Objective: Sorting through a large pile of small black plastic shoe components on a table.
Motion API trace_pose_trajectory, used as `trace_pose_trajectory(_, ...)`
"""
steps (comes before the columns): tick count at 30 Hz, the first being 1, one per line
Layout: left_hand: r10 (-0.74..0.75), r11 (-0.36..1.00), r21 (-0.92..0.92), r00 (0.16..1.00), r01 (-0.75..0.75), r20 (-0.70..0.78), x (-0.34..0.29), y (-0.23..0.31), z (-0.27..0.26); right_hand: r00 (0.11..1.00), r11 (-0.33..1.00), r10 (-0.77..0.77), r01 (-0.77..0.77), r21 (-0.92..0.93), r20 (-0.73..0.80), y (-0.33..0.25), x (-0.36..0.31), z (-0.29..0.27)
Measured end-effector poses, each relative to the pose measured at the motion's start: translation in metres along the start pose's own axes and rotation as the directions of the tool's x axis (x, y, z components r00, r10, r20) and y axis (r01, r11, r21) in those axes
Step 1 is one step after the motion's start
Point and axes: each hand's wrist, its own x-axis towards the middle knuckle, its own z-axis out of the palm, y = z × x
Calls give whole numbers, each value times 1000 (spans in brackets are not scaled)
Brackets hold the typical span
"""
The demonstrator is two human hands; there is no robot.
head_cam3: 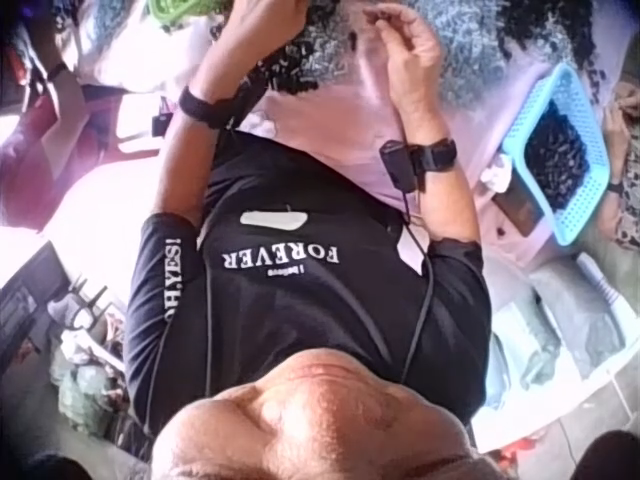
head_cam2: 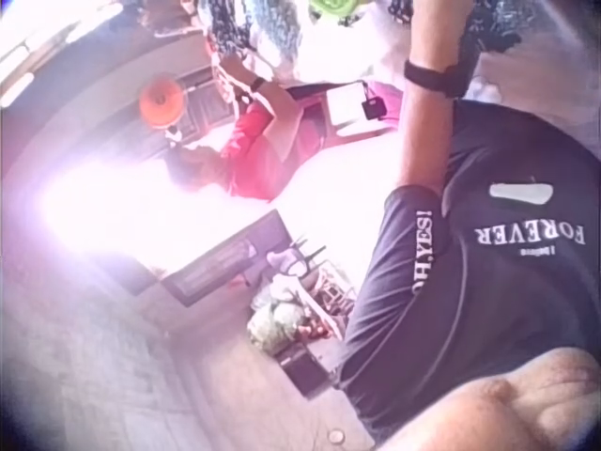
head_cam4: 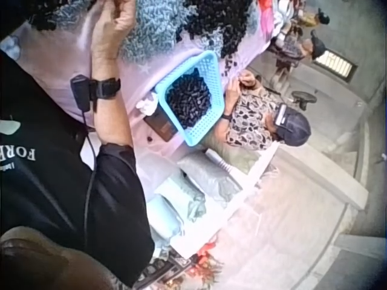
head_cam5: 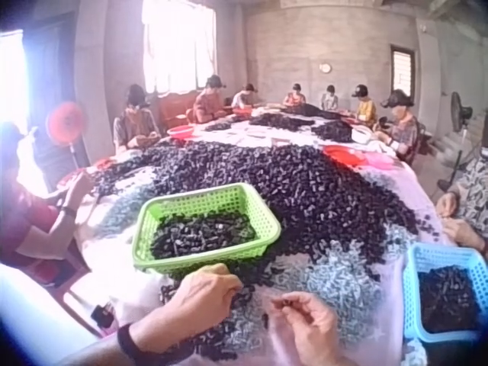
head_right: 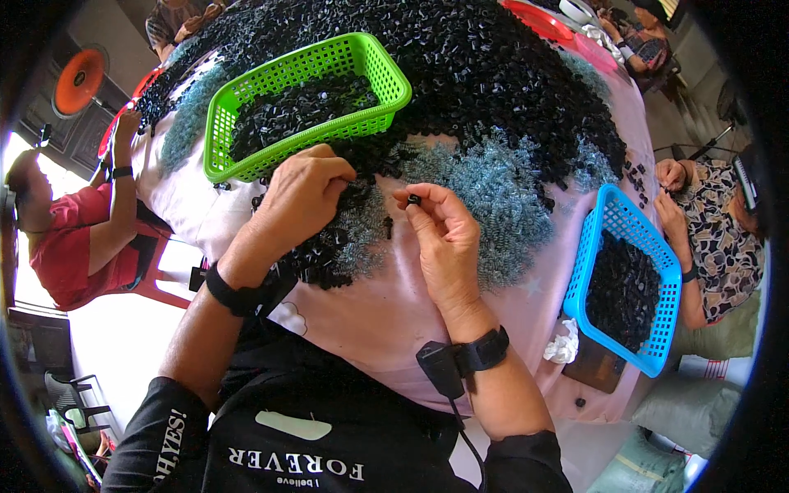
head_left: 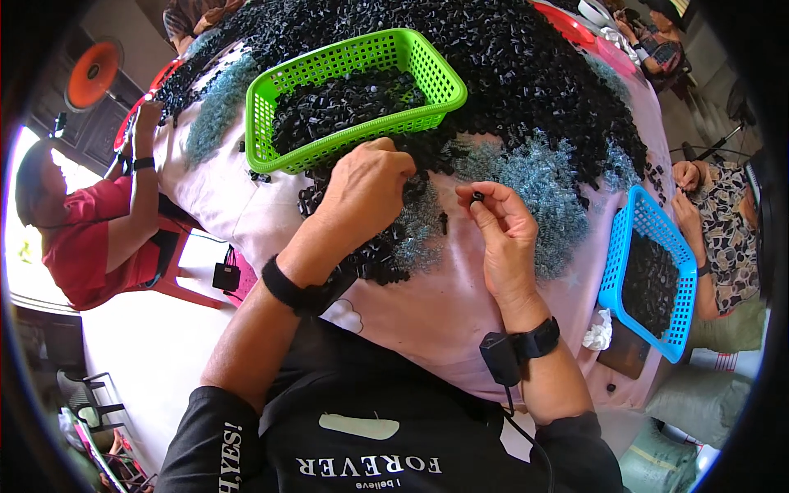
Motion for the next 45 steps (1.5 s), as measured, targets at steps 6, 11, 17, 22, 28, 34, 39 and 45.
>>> trace_pose_trajectory(6,98,990,91,992,-106,84,12,1,22,995,995,94,-95,39,33,-2,3,2)
trace_pose_trajectory(11,75,996,38,990,-80,121,9,1,21,992,993,107,-109,34,63,1,2,2)
trace_pose_trajectory(17,37,997,57,988,-46,148,3,-6,2,971,956,216,-231,178,101,8,2,-1)
trace_pose_trajectory(22,28,999,34,994,-32,107,-5,-13,-5,964,942,243,-261,211,106,10,2,0)
trace_pose_trajectory(28,-12,998,57,988,3,151,-5,-11,-11,975,955,186,-209,211,123,11,1,0)
trace_pose_trajectory(34,45,995,78,985,-58,165,-2,-6,-2,970,941,208,-233,245,124,9,1,1)
trace_pose_trajectory(39,-13,999,54,983,3,184,-4,-8,-12,960,913,236,-273,304,152,5,1,1)
trace_pose_trajectory(45,-27,1000,12,982,25,185,-9,-8,-19,962,912,223,-263,314,158,9,1,-3)
